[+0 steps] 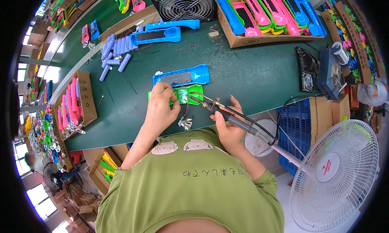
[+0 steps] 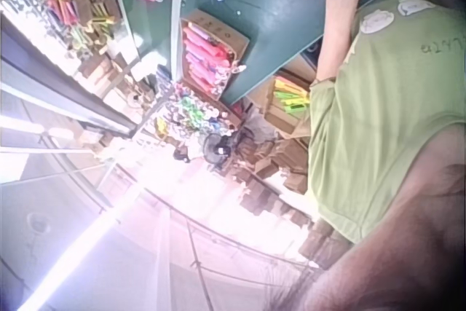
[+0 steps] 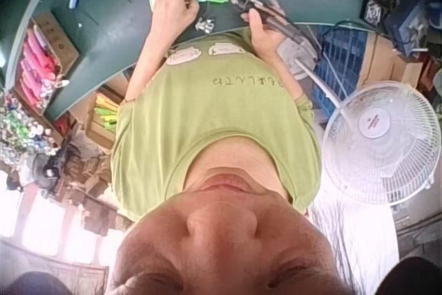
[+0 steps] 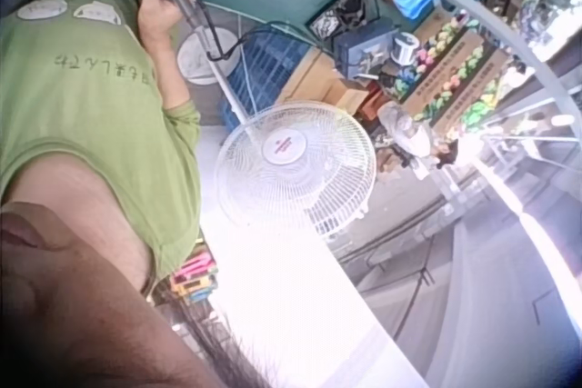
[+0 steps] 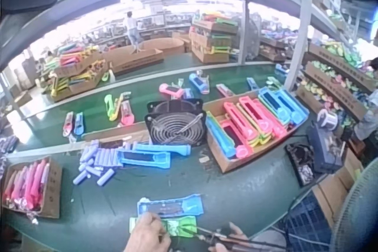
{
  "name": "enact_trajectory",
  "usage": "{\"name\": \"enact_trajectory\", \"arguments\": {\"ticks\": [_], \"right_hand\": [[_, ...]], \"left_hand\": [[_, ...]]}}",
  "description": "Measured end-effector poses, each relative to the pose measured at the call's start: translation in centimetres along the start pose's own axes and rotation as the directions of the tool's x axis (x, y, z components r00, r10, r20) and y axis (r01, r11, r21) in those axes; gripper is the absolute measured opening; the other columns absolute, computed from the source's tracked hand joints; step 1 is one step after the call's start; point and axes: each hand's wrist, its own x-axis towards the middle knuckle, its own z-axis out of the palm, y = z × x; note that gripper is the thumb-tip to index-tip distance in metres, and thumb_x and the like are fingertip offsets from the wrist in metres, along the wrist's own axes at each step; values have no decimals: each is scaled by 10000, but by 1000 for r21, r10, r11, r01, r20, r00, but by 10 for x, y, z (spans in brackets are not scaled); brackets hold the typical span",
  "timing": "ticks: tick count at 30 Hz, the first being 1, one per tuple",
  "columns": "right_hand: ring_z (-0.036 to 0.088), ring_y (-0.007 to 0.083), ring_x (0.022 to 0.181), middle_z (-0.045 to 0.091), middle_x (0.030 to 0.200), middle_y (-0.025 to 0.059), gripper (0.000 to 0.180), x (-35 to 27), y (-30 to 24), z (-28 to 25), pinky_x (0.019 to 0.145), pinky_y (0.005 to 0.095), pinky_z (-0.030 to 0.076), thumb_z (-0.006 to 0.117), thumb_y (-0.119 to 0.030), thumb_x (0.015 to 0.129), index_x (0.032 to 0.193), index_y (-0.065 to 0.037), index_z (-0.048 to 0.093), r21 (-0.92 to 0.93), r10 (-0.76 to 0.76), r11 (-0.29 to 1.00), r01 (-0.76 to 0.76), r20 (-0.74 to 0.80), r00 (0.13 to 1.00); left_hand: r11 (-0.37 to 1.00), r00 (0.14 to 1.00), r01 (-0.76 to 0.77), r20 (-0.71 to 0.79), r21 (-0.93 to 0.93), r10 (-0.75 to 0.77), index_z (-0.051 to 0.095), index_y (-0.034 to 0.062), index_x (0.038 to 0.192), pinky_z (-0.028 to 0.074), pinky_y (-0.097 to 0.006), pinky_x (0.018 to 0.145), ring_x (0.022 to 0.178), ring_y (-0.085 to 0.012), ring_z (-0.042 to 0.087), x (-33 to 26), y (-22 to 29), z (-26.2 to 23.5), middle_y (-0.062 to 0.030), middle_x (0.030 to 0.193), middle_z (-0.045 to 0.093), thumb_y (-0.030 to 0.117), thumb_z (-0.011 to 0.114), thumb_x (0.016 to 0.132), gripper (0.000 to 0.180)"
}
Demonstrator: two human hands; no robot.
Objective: The person assembles or repairs small electronic toy components by hand, using a soldering iron to connect wires to a circuit board within a toy housing.
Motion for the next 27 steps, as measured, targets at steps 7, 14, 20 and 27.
{"name": "enact_trajectory", "arguments": {"ticks": [7, 14, 20, 27], "right_hand": [[639, 150, 645, 590, 811, 63, 208, 1, -5, -2, 1016, 473, 249, 601, 12, 757, 952, -2, 531, 27, 10, 1000, -10, 9, 1000], [639, 156, 643, 599, 813, 89, 203, -2, -6, 7, 1017, 457, 274, 578, 6, 764, 958, 22, 521, 120, 134, 984, -133, -3, 991], [637, 157, 638, 604, 817, 98, 204, 3, -2, 3, 1012, 453, 280, 580, 6, 760, 956, 25, 526, 61, 70, 995, -73, 47, 996], [634, 135, 652, 612, 735, 61, 179, 4, -8, 1, 1026, 464, 228, 601, 12, 749, 917, 1, 540, -16, 15, 1000, -13, 80, 997]], "left_hand": [[977, 995, 89, -19, -194, -95, 545, -41, 806, 440, -368, 702, 828, -295, 533, -19, 2, -1, -150, 910, 523, -32, 598, 697, 122], [-115, 599, 358, 322, -927, -733, 460, -36, 1173, 497, -269, 682, 743, -162, 582, -89, -21, -10, -113, 947, 597, 166, 443, 921, 324], [988, 890, 137, -428, -77, -157, 643, 34, 917, 469, -271, 638, 713, -170, 567, -64, -21, -13, -81, 848, 593, -71, 630, 696, 245], [979, 955, -200, -233, -34, 187, 632, 54, 835, 467, -282, 566, 675, -197, 571, -26, -15, 6, -49, 746, 571, -38, 680, 617, 241]]}}
